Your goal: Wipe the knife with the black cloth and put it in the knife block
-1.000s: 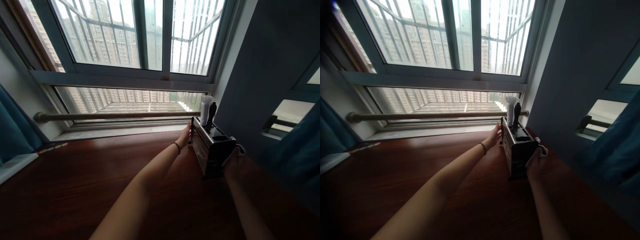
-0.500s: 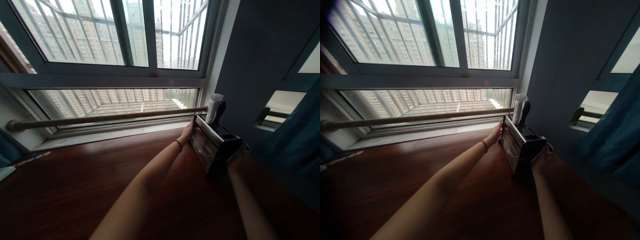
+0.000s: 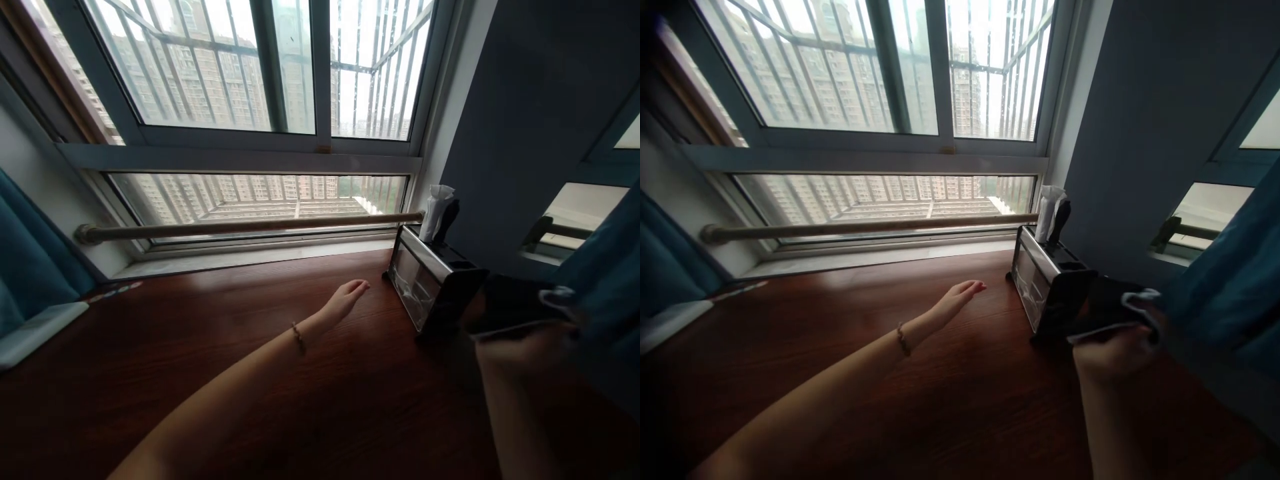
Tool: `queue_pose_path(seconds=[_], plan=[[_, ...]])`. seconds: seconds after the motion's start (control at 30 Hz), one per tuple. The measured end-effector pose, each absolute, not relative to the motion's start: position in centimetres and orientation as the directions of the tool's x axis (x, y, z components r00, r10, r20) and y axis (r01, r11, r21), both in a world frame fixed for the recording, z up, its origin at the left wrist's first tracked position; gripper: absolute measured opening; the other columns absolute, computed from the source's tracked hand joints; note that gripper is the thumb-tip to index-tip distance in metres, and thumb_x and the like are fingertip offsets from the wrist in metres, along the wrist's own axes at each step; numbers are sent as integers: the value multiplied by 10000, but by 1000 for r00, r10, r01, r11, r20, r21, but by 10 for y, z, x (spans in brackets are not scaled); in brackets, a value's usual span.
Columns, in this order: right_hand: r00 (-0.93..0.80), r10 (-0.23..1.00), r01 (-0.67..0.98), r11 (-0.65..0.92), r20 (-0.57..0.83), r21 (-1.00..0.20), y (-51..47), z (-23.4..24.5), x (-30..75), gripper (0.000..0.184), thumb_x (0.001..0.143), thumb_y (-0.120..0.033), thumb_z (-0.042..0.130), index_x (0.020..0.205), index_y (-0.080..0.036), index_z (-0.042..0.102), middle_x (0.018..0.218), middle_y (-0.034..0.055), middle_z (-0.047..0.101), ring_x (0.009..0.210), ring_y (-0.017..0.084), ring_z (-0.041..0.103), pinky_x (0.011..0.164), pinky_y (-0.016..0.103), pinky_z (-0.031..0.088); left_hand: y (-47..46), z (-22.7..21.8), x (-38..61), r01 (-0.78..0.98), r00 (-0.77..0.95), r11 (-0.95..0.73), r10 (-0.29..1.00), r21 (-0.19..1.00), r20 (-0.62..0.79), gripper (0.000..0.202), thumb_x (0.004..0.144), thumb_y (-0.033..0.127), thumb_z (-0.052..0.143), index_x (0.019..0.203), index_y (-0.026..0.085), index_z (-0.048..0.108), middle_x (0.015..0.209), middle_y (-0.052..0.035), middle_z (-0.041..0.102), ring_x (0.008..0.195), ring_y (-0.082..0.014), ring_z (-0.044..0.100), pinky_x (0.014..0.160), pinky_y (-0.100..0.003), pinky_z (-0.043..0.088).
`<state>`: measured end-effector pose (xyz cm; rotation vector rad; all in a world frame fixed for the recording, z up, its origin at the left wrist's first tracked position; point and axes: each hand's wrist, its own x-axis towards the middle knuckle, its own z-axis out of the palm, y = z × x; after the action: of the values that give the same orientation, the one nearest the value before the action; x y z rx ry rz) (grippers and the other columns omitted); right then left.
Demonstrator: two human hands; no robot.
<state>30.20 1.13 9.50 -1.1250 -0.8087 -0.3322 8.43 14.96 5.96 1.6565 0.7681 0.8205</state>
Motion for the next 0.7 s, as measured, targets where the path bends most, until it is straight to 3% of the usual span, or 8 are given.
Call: queue_pose_path(seconds=[0.03, 0.1, 0.2, 0.3, 0.37, 0.5, 0.57, 0.7], plan=[[556, 188, 667, 479, 809, -570, 7, 91, 280, 381, 936, -436, 244, 1169, -198, 431, 1273, 131, 384, 1118, 272, 444, 815, 389, 435, 134, 52, 66, 89, 553, -201, 825, 975, 120, 345, 885, 414, 485, 1035, 125, 599, 1091, -98, 622, 1057, -218, 568, 922, -431, 438], [161, 467, 660, 603, 869, -447, 7, 77, 237, 277, 914, -406, 382, 1046, -202, 516, 1027, 80, 563, 918, 220, 557, 751, 341, 460, 101, 35, 30, 128, 531, -185, 842, 974, 91, 373, 847, 432, 526, 1033, 118, 604, 1041, -111, 654, 1014, -240, 600, 894, -402, 464], [-363, 709, 633, 664, 605, -399, 18, 51, 191, 380, 866, -491, 465, 1050, -171, 554, 946, 83, 625, 871, 221, 587, 773, 343, 475, 52, 9, -17, 231, 414, -186, 907, 955, 77, 388, 834, 380, 534, 1108, 106, 559, 1125, -155, 616, 1065, -273, 577, 944, -442, 433], [-379, 828, 729, 542, 413, -417, 31, 27, 173, 344, 936, -404, 341, 1025, -161, 568, 976, 89, 629, 921, 200, 579, 837, 332, 453, 11, -3, -55, 369, 256, -237, 955, 899, 147, 525, 818, 276, 544, 1298, 132, 388, 1412, -165, 350, 1333, -292, 289, 1100, -521, 200], [-325, 874, 780, 464, 363, -420, 36, 14, 166, 330, 952, -324, 303, 989, -159, 586, 962, 85, 638, 915, 187, 586, 843, 319, 453, -10, -1, -72, 523, 333, -408, 906, 749, 261, 541, 835, 204, 499, 1349, 175, 332, 1480, -113, 236, 1387, -256, 151, 1127, -504, 156], [-300, 904, 837, 403, 306, -369, 37, -19, 141, 406, 903, -355, 426, 1151, -63, 560, 1149, 202, 587, 1125, 298, 509, 942, 425, 404, -35, 9, -81, 506, 796, -830, 554, 234, 244, 545, 850, 262, 516, 1362, 174, 349, 1471, -94, 284, 1378, -281, 177, 1092, -502, 264], [-265, 925, 895, 341, 271, -287, 36, -36, 132, 558, 870, -435, 470, 1253, -29, 493, 1303, 266, 454, 1247, 388, 371, 988, 517, 328, -40, 10, -79, 389, 887, -920, 386, 41, 252, 560, 865, 360, 506, 1352, 120, 368, 1454, -124, 312, 1360, -303, 224, 1074, -488, 296], [-259, 956, 964, 266, 137, -29, 49, -51, 156, 668, 869, -551, 391, 1372, -111, 378, 1438, 228, 276, 1321, 432, 202, 1030, 572, 212, -41, 7, -78, 206, 936, -951, 123, -229, 330, 474, 923, 409, 395, 1283, 109, 468, 1406, -96, 404, 1340, -267, 288, 1101, -441, 245]])
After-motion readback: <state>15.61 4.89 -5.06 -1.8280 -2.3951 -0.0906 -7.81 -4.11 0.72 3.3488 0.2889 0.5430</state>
